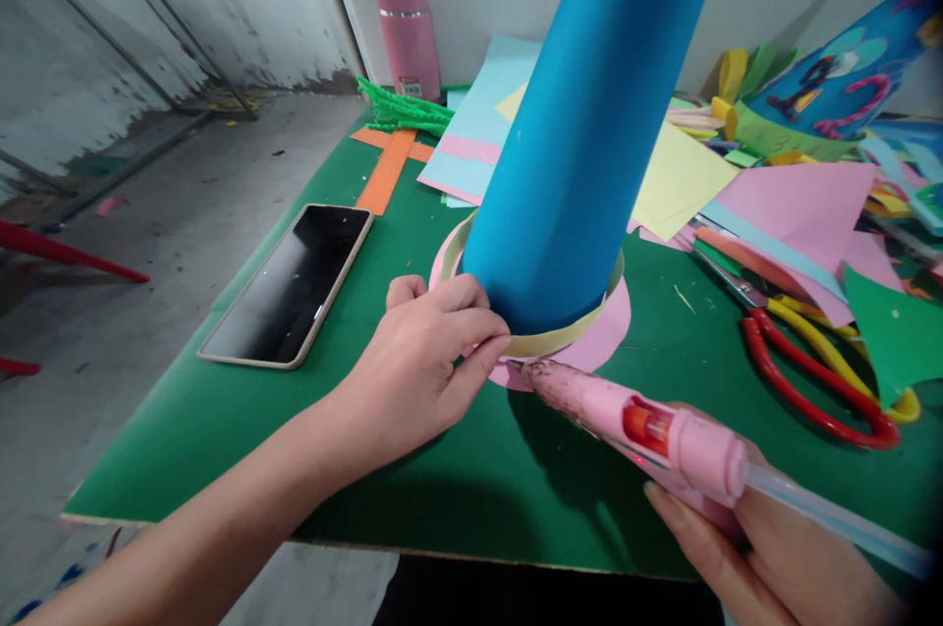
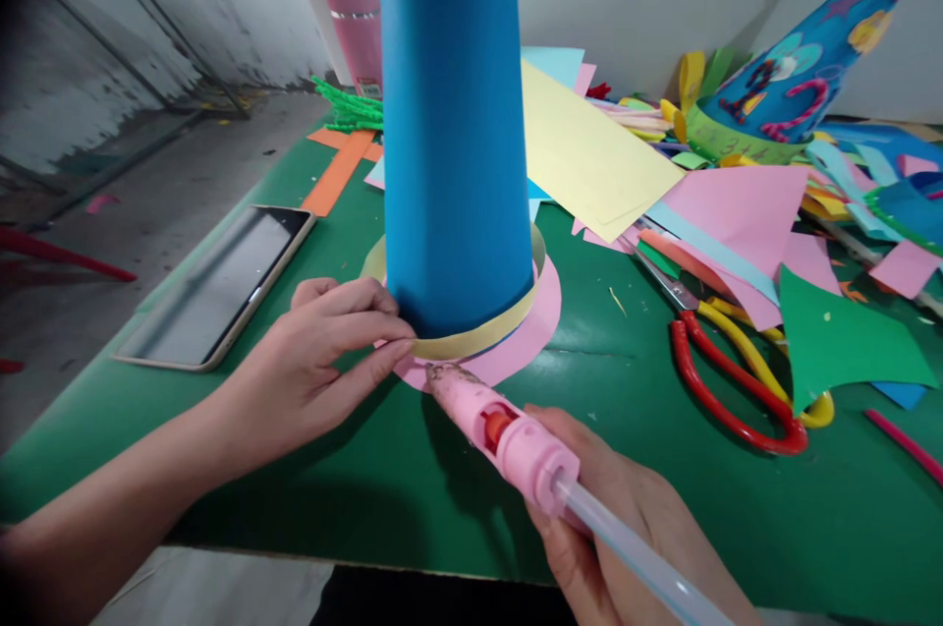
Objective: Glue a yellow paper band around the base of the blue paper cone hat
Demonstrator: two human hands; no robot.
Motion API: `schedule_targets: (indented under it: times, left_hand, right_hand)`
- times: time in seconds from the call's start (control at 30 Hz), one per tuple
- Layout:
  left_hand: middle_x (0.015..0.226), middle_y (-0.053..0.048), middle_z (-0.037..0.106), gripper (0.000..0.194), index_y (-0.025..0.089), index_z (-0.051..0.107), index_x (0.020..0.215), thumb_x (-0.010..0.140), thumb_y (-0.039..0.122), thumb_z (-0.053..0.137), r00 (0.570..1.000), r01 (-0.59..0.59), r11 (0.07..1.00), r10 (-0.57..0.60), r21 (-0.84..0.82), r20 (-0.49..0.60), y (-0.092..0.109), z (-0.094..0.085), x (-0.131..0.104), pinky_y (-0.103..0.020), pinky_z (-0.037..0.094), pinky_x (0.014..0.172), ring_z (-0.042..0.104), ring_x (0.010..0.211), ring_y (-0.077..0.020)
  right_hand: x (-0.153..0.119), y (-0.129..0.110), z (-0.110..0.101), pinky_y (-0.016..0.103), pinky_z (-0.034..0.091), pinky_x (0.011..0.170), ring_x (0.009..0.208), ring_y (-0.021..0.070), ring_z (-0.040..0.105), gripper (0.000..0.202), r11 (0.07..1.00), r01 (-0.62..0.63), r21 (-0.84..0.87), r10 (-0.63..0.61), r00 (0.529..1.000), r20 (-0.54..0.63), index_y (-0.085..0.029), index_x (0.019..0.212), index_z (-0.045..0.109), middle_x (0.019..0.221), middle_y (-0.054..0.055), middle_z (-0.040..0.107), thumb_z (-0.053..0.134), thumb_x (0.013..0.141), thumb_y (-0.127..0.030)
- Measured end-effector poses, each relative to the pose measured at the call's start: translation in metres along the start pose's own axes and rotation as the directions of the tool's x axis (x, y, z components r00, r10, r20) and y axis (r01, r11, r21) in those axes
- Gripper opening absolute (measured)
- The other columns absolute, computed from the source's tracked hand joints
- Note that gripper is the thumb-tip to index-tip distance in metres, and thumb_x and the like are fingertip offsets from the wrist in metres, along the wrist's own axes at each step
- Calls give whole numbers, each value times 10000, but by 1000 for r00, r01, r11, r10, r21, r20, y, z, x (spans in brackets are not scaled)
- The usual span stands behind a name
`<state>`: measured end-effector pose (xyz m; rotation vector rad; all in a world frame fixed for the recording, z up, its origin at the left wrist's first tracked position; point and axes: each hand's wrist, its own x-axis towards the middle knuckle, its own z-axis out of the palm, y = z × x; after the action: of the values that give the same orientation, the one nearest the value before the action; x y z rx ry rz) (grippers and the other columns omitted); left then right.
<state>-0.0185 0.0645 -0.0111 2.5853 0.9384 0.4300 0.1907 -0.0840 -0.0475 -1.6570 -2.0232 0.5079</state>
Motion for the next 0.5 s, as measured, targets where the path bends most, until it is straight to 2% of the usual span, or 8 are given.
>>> schedule_targets:
  times: [0.2, 0.4, 0.5]
  left_hand:
    - [794, 5, 577, 212, 191, 577, 753, 854, 216, 393, 999, -28, 999, 28, 15, 30, -2, 2, -2, -340, 246, 692, 504, 695, -129]
    - [774, -2, 574, 212, 182, 553, 772, 863, 211, 364, 997, -65, 996, 63, 64, 36, -1, 2, -2, -340, 241, 677, 483, 655, -124]
    - [740, 2, 567, 211, 180, 546, 782, 863, 207, 354, 996, -81, 993, 78, 84, 37, -2, 2, -3, -344, 238, 680, 466, 626, -118]
  right_hand:
    - [4, -5, -2, 160, 456, 371, 448, 112, 570, 327, 1000, 2, -14, -2, 999, -35, -230, 1149, 457, 753, -12, 652, 416, 824, -226]
    - [7, -6, -3, 175, 449, 353, 412, 125, 553, 309, 999, -15, -51, 13, 998, -55, -216, 1095, 528, 648, -6, 643, 400, 820, -273]
    - [5, -4, -2, 170, 436, 339, 411, 124, 549, 321, 1000, -30, -10, 29, 997, -69, -223, 1092, 532, 612, -12, 628, 363, 828, -290]
